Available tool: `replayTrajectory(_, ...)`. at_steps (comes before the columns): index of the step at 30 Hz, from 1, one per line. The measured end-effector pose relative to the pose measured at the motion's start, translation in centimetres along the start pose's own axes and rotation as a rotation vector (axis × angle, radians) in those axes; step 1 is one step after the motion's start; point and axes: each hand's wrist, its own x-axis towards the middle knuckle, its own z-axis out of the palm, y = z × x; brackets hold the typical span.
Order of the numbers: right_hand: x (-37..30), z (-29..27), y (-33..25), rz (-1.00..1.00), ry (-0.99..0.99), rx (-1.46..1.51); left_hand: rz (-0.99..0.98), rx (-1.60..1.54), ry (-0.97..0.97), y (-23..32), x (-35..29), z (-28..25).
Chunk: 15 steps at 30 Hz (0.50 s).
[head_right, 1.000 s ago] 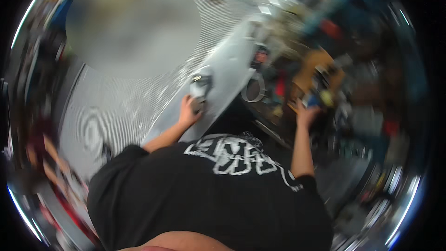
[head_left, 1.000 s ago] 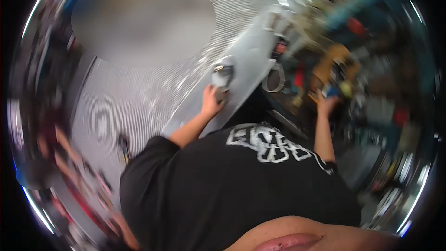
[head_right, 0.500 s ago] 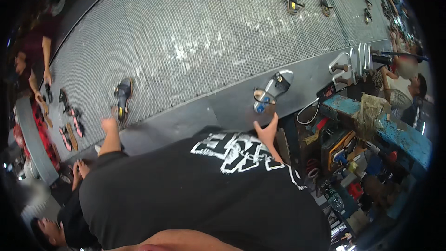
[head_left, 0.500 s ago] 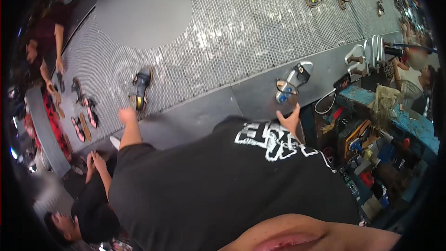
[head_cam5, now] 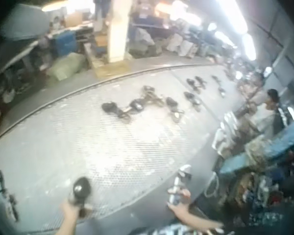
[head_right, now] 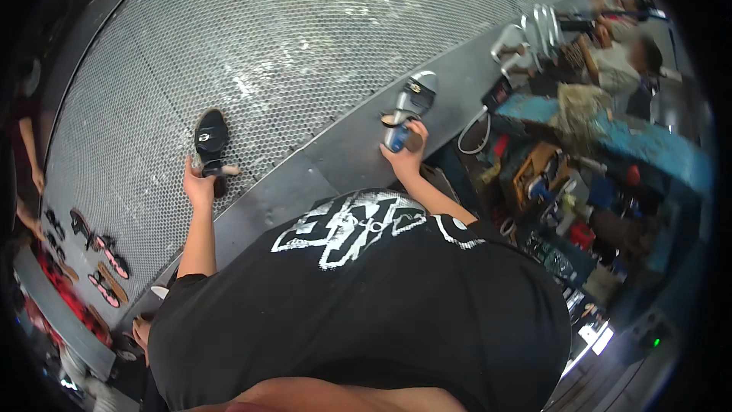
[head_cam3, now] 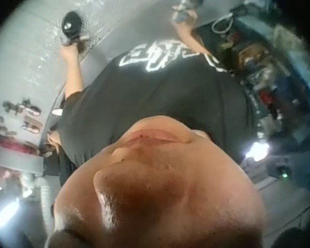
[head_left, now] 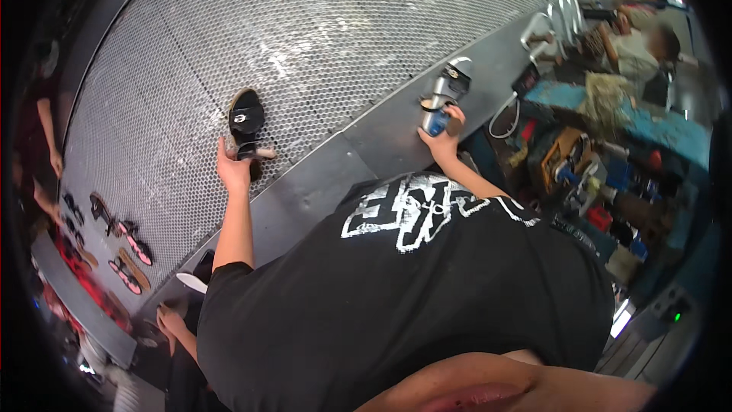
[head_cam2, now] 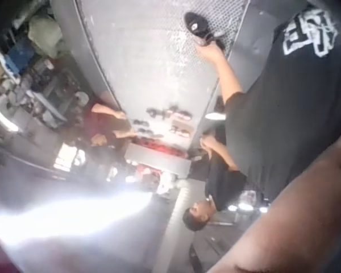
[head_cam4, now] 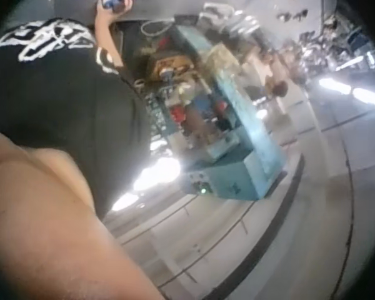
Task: The person repeatedly takes sandals from a conveyor belt, fits them onto shoe lasts by hand, presses them using a mechanical press, and places them on the workbench.
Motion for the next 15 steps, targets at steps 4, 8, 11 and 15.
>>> replayTrajectory(4,2.1,-3.2,2.0,0.115,-0.024,0.204,-0.536,-1.2,-0.338,6.6,-3.7,6.5)
replayTrajectory(8,5.1,-5.7,-0.7,0.127,0.156,0.166,-0.618,-1.467,-0.861,16.4,-11.9,15.9)
replayTrajectory(11,4.7,-8.5,-6.0,0.096,0.004,0.616,-0.703,-1.519,-1.196,23.8,-14.3,18.8)
replayTrajectory(15,3.3,-14.9,-8.2,-0.112,-0.223,0.756,-0.4,-1.632,-0.709,26.6,-6.8,19.8)
